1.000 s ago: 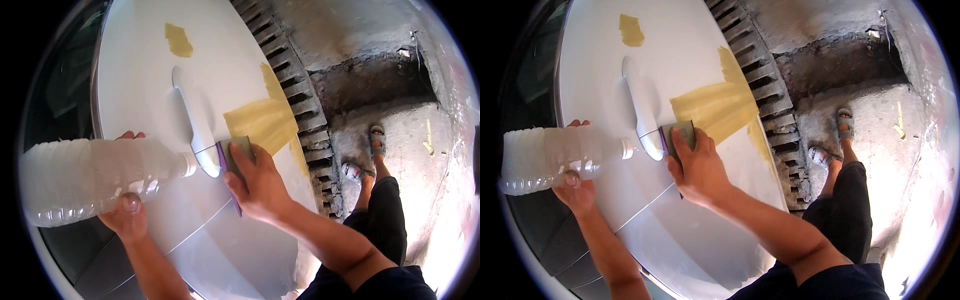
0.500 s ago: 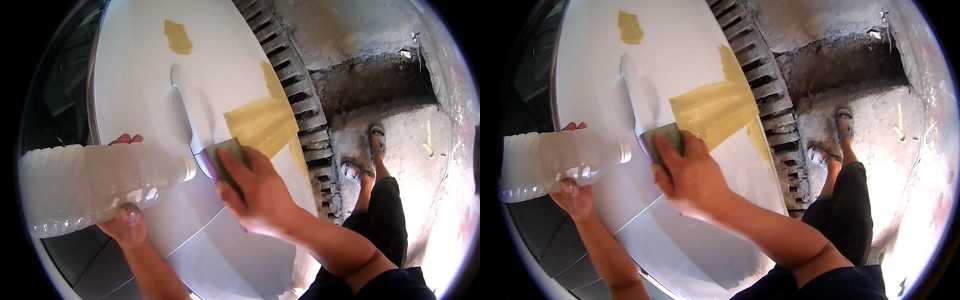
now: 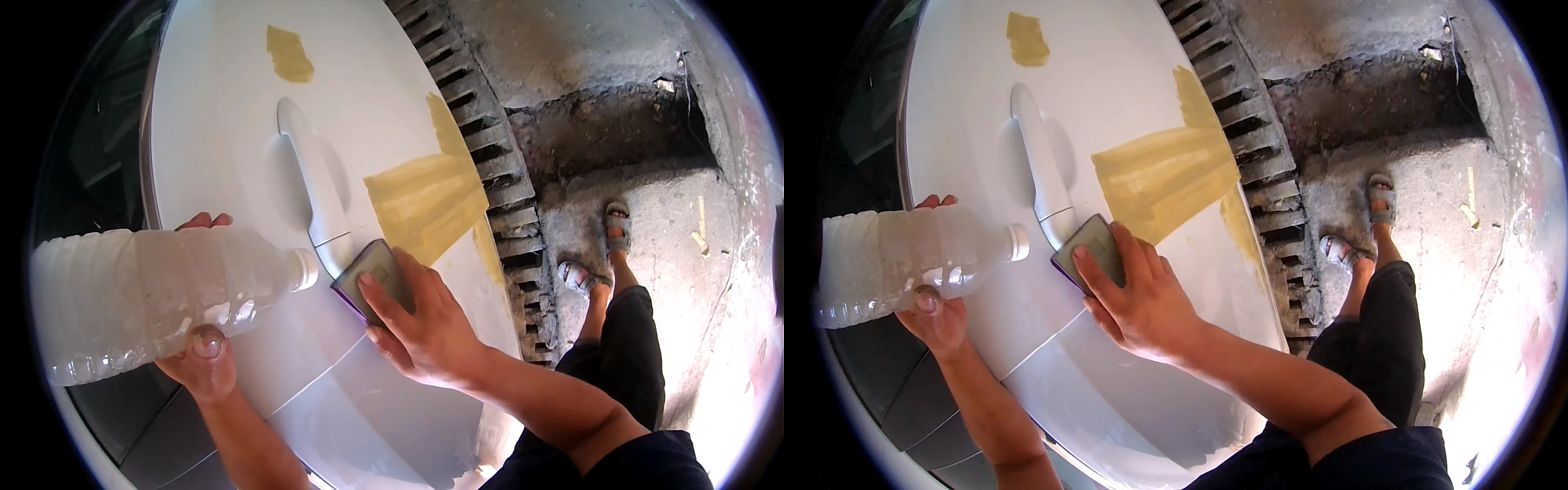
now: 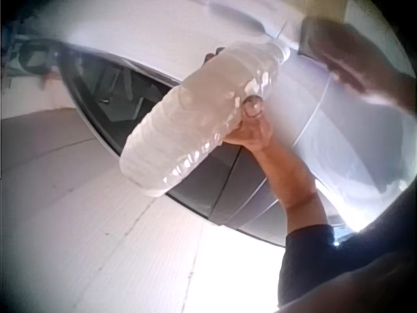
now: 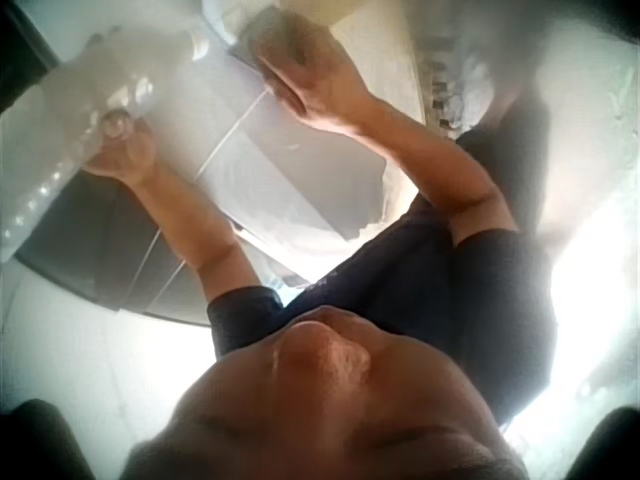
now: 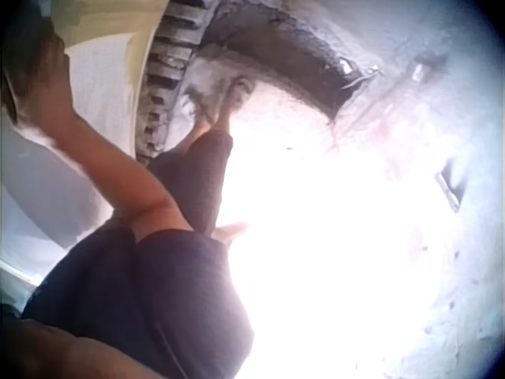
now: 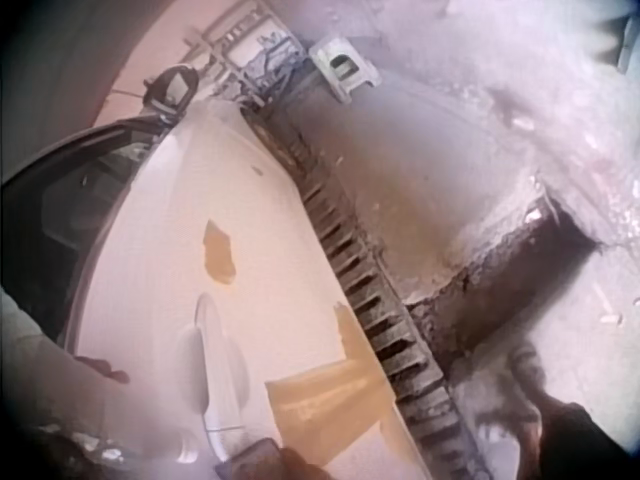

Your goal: The person sands the exterior surface of a white car door using a purple sanding block. They repeatedly pour water from a plastic bottle onto the door to keep the surface wet and continue sanding in a circular motion.

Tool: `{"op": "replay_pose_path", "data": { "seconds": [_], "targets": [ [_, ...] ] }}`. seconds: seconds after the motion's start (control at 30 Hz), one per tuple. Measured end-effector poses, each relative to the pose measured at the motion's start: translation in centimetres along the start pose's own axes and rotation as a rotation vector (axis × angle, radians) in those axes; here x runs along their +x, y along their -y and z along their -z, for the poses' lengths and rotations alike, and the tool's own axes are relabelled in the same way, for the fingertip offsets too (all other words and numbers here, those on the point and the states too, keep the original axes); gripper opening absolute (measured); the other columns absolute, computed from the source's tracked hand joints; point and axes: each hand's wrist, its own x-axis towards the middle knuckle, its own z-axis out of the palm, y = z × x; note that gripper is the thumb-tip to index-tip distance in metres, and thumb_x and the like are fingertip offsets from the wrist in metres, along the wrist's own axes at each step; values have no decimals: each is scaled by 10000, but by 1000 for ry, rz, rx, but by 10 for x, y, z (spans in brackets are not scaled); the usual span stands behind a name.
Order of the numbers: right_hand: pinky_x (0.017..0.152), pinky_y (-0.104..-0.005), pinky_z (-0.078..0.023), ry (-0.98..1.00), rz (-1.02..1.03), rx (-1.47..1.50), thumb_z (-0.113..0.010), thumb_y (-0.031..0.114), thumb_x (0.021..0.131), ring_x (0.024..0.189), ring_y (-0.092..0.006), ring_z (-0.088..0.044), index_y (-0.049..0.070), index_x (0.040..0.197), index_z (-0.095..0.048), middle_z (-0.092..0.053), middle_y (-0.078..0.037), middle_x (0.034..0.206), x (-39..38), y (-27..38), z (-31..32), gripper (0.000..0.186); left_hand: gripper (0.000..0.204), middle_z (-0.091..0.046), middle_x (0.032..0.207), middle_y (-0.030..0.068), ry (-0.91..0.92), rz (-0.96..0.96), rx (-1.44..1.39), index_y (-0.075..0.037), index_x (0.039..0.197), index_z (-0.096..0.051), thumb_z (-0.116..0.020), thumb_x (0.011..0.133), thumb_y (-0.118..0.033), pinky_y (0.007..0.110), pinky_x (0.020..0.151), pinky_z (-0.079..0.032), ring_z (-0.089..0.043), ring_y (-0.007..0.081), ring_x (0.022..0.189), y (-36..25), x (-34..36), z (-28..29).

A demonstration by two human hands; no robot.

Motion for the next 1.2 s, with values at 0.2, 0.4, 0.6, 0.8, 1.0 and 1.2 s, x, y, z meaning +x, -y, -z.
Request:
{"op": "replay_pose_path", "data": {
  "seconds": [0.2,0.4,0.6,0.8,1.0,1.2],
  "targets": [
    [896,-490,-489,-15,-20,-11,-759,176,775,1098,-465,-538,146,1421,-427,-404,-339,1320,9,-10,-2,727,960,-519,1279,288,44,47,87,78,1392,-297,-537,855,-680,514,958,-487,-578,401,1136,-5,0,0],
    [886,-505,-477,-24,7,-74,-768,171,760,1093,-465,-533,161,1416,-428,-394,-340,1325,15,-6,3,739,1018,-533,1246,294,-24,95,-30,73,1412,-247,-648,800,-635,508,911,-507,-601,409,1083,-6,3,-6],
    [860,-507,-475,0,9,-81,-762,177,764,1072,-445,-537,148,1389,-461,-390,-340,1328,-9,3,-4,694,1058,-527,1279,272,-33,139,-5,47,1420,-247,-635,771,-693,511,944,-503,-582,406,1135,-9,4,-9],
    [875,-501,-478,-23,-10,-67,-758,179,770,1080,-451,-540,158,1396,-458,-393,-339,1330,10,1,-3,695,1019,-521,1282,278,16,104,1,36,1414,-280,-668,774,-655,520,961,-489,-580,413,1137,-3,2,1],
    [849,-508,-481,-72,-16,47,-693,195,835,1070,-462,-533,127,1396,-455,-394,-373,1317,14,-10,-2,613,1022,-540,1239,284,75,-49,-196,57,1412,-262,-690,783,-626,521,915,-506,-604,412,1074,-1,9,-4],
    [900,-482,-484,50,-52,126,-694,210,852,1066,-458,-537,114,1411,-440,-393,-338,1344,-11,5,0,621,1007,-521,1276,288,5,114,-14,45,1415,-278,-666,790,-643,541,977,-474,-580,418,1133,-7,3,-4]
  ]
}}
